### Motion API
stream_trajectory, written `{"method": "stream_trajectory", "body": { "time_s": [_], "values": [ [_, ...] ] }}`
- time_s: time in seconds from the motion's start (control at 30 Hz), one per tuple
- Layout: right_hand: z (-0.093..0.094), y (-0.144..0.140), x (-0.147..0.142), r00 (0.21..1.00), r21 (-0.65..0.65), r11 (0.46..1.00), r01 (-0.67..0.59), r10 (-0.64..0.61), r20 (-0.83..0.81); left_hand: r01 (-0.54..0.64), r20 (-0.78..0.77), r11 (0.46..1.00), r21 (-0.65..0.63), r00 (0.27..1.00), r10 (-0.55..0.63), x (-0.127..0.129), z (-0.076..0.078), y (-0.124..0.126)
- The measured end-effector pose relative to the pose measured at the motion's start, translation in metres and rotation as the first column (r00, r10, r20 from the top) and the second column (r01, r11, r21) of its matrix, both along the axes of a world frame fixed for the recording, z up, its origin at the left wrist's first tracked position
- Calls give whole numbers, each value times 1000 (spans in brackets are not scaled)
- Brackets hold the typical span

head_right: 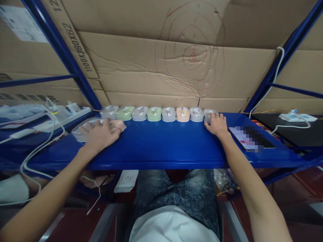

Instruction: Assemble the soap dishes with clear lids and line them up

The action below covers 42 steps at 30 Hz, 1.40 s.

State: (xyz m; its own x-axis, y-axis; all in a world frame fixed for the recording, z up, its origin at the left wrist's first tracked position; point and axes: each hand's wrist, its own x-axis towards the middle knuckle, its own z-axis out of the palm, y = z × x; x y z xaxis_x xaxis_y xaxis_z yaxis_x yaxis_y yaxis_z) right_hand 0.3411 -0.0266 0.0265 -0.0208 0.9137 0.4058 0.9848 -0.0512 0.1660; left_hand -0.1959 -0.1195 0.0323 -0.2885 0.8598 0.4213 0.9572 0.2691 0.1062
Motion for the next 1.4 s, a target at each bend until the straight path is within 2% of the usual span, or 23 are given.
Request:
{"method": "stream_trajectory", "body": {
  "time_s": [0.43, 0.57, 0.67, 0.87, 1.13, 1.4],
  "values": [
    [3, -6, -8, 999, 16, 999, 29, -29, -29, 23, -21, 999, 27, 1000, -23, 7, 3, -5],
    [6, -9, -11, 994, 78, 995, 68, -61, -87, 46, -38, 997, 60, 998, -43, 9, 5, -7],
    [7, -11, -14, 989, 107, 991, 82, -68, -131, 53, -10, 995, 86, 999, -53, 9, 4, -6],
    [3, -10, -14, 989, 70, 995, 74, -64, -135, 97, 41, 984, 148, 994, -104, 5, 3, -4],
    [-2, -5, -8, 985, -21, 997, 70, -72, -155, 54, -1, 996, 70, 999, -54, 6, 3, -2],
    [2, -11, -13, 965, 30, 992, 124, -114, -237, 68, 39, 995, 79, 997, -71, 6, 2, -1]
  ]
}}
